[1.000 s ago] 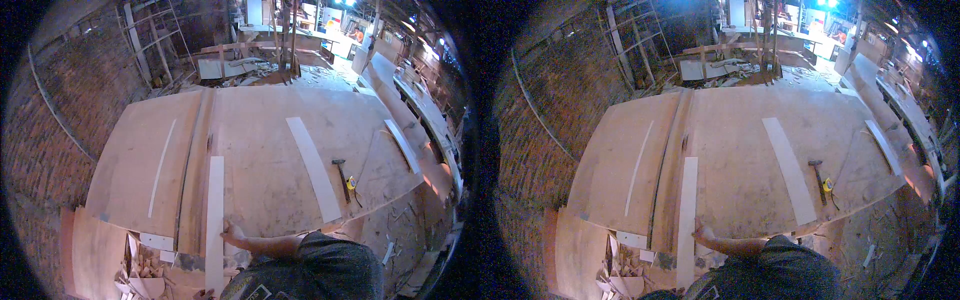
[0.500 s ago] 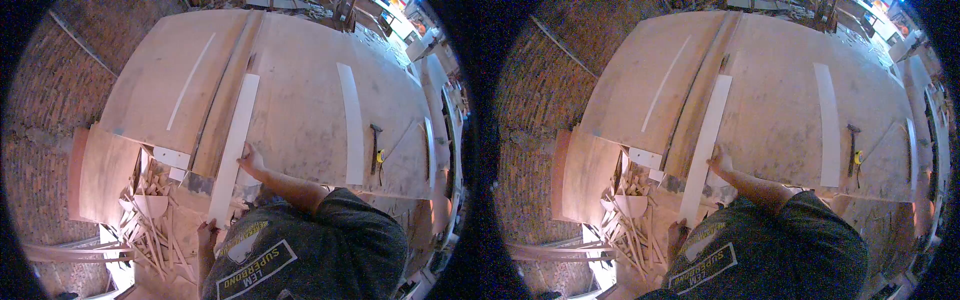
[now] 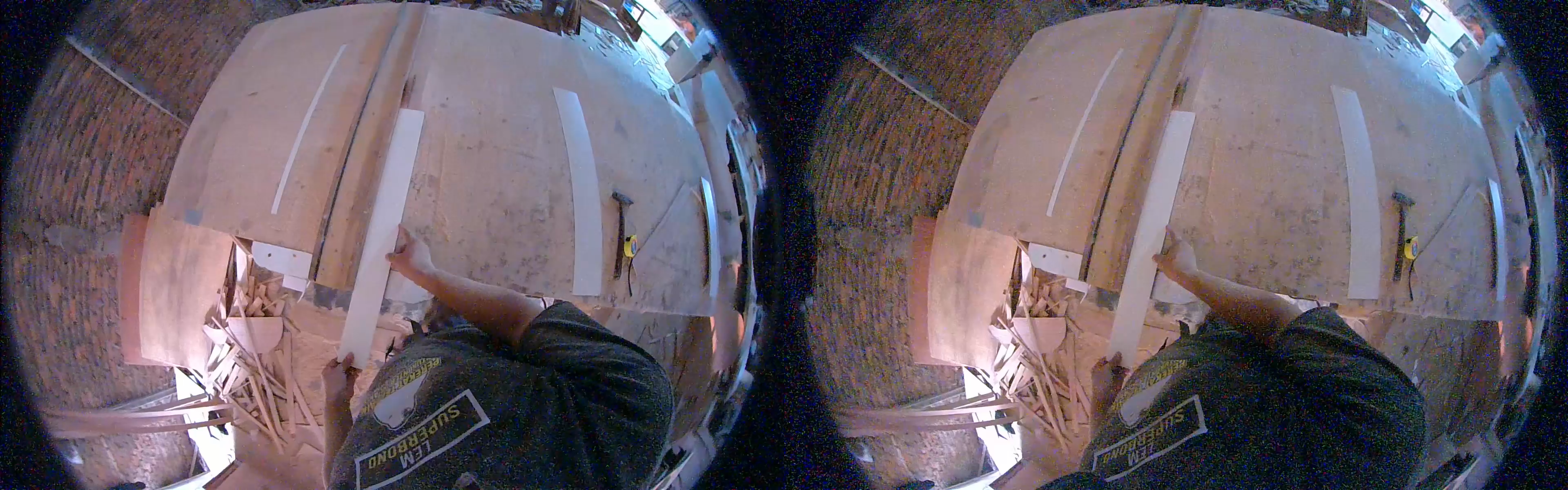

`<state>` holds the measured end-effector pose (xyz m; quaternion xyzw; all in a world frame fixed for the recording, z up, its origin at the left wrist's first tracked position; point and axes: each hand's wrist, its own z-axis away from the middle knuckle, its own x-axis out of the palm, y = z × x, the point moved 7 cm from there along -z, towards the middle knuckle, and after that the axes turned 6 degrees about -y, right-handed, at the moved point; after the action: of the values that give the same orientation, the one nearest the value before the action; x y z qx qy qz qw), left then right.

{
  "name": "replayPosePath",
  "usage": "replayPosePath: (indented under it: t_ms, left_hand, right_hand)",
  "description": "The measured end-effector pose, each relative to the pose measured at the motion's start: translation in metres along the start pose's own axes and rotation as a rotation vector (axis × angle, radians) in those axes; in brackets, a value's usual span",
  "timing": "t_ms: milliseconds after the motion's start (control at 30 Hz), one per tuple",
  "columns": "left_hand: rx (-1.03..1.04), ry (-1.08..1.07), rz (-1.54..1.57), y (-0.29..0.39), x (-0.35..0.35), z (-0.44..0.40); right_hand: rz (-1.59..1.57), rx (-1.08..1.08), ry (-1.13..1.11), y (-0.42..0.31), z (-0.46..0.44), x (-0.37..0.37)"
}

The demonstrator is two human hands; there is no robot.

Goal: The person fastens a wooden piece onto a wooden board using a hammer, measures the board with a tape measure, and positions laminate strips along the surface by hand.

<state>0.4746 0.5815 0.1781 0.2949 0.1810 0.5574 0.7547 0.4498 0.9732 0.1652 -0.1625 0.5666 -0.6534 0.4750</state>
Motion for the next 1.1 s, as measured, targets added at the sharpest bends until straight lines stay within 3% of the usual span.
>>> replayPosePath:
  t_ms: [167, 267, 467, 667, 767, 967, 1067, 1100]
  left_hand:
    - [-0.017, 0.012, -0.033, 0.013, 0.01, 0.007]
    - [-0.031, 0.01, -0.017, 0.013, 0.011, 0.007]
    - [-0.003, -0.038, 0.118, 0.02, 0.031, -0.009]
    - [-0.035, -0.009, 0.13, 0.036, 0.044, -0.012]
    - [-0.041, -0.005, 0.215, 0.035, 0.055, -0.022]
    - [-0.126, -0.064, 0.192, 0.034, 0.091, -0.027]
    - [-0.06, -0.108, 0.147, 0.046, 0.107, -0.031]
    - [-0.039, -0.108, 0.097, 0.048, 0.11, -0.037]
  right_hand:
    - [0.073, 0.003, 0.011, -0.002, -0.007, -0.004]
    - [0.283, -0.031, 0.03, -0.003, -0.017, -0.005]
    - [0.077, 0.025, 0.002, -0.005, -0.03, -0.016]
    - [0.151, 0.019, -0.005, -0.015, -0.05, -0.032]
    - [-0.121, 0.064, -0.013, -0.024, -0.058, -0.047]
    - [0.184, -0.167, 0.184, -0.013, -0.107, -0.061]
    - [0.077, 0.002, 0.033, -0.028, -0.112, -0.076]
    - [0.142, -0.032, 0.06, -0.03, -0.119, -0.079]
